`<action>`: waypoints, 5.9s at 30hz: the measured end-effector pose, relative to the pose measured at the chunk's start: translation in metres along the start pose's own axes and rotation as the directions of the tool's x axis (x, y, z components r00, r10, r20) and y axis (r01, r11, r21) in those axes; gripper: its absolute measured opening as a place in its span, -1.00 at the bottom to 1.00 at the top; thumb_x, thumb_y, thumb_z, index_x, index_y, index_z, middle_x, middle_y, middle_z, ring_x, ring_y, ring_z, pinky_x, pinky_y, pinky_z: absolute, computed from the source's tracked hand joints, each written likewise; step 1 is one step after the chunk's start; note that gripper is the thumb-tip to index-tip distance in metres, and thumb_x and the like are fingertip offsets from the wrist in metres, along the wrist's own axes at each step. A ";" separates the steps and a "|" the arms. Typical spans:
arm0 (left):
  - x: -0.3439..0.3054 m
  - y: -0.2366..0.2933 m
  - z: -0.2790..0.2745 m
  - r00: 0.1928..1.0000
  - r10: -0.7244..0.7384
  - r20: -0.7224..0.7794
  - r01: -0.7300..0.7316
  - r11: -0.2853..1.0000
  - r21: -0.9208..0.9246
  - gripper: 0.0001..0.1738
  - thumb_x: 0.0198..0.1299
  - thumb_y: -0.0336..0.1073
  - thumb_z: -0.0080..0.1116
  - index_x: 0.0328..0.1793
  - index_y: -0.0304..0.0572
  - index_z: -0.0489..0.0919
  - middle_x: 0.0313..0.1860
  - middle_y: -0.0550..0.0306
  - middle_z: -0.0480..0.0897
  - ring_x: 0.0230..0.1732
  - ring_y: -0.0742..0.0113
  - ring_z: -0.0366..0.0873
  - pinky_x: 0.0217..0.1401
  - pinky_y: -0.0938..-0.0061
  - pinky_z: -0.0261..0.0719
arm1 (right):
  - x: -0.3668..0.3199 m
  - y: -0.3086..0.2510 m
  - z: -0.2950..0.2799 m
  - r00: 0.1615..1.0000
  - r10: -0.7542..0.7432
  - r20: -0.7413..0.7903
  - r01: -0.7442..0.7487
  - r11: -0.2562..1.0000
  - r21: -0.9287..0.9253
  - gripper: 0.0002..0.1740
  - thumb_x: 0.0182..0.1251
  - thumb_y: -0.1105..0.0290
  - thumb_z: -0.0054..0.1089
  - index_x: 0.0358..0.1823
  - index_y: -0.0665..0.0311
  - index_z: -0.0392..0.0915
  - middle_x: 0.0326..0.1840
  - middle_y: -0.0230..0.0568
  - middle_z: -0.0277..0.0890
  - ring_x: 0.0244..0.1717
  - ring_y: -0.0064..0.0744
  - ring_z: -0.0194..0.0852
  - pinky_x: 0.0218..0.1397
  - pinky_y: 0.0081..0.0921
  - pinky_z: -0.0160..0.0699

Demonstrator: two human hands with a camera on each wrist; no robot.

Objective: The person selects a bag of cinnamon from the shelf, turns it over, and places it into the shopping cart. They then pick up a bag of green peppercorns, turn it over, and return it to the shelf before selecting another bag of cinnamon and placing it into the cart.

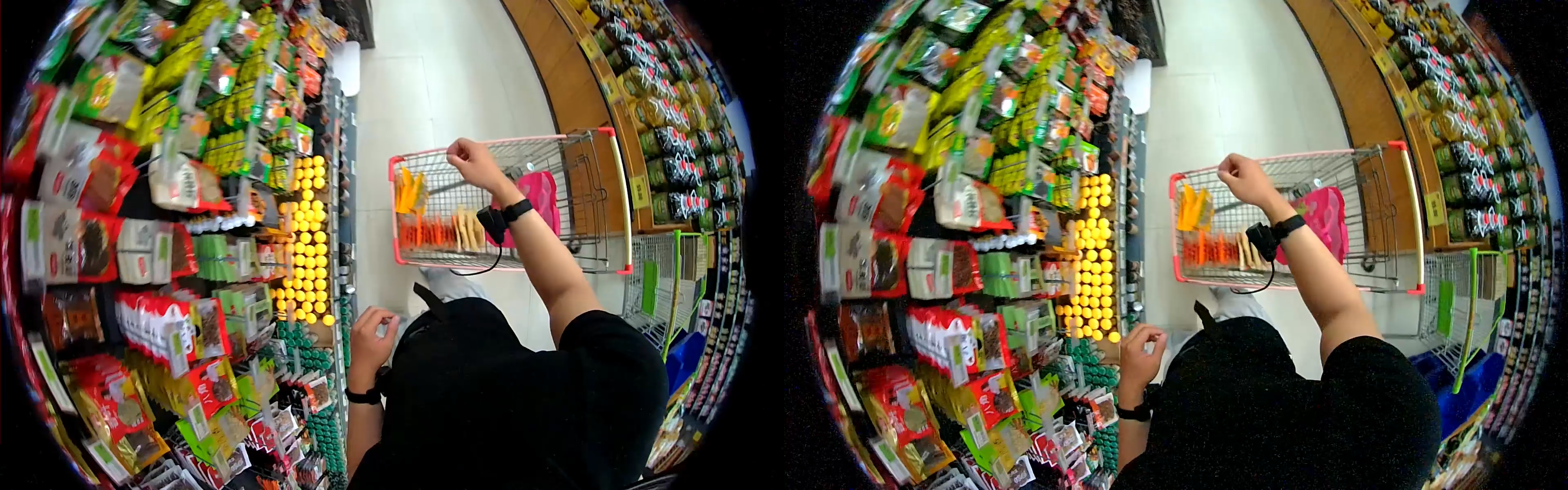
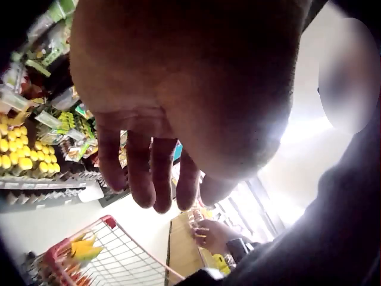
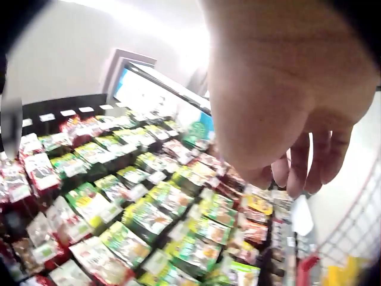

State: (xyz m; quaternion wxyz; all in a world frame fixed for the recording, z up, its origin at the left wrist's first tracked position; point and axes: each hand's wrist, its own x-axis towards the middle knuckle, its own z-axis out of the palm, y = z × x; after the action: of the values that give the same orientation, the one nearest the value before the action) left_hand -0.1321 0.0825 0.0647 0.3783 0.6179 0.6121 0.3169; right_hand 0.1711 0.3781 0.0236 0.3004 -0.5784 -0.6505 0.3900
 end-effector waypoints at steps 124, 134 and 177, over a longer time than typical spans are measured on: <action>-0.214 0.054 -0.051 0.620 0.125 -0.774 0.220 0.920 0.324 -0.29 0.07 -0.08 0.46 0.30 -0.27 0.51 0.32 -0.17 0.48 0.28 -0.09 0.48 0.33 0.07 0.39 | -0.254 -0.147 0.218 0.065 -0.383 0.922 -0.960 0.229 0.163 -0.41 0.47 0.42 0.17 0.48 0.30 0.27 0.47 -0.12 0.37 0.47 -0.16 0.32 0.59 0.00 0.21; -0.221 0.032 -0.038 0.670 -0.438 -0.600 0.274 0.897 -0.348 -0.73 0.22 -0.38 0.39 -0.01 -0.35 0.63 -0.27 0.10 0.76 -0.27 0.54 0.67 -0.19 0.55 0.60 | -0.269 -0.176 0.211 0.176 -0.244 0.954 -0.838 0.472 0.275 -0.31 0.42 0.44 0.27 0.50 0.34 0.20 0.49 -0.04 0.34 0.46 -0.23 0.35 0.54 -0.23 0.33; -0.300 0.005 -0.038 0.579 -0.265 -0.771 0.003 0.946 -0.323 -0.64 0.14 -0.34 0.45 0.06 -0.28 0.70 -0.08 0.00 0.79 -0.05 0.18 0.76 0.09 0.33 0.64 | -0.336 -0.224 0.242 0.099 -0.396 0.913 -0.038 0.915 0.401 -0.57 0.51 0.39 0.20 0.32 0.38 0.43 0.26 -0.23 0.57 0.23 -0.50 0.45 0.36 -0.40 0.44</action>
State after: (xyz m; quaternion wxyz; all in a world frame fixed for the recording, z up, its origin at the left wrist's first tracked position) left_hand -0.1774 -0.2135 0.1101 0.1683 0.2965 0.7090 0.6173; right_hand -0.0986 0.0018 0.1106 -0.0687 -0.0306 -0.6757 0.7333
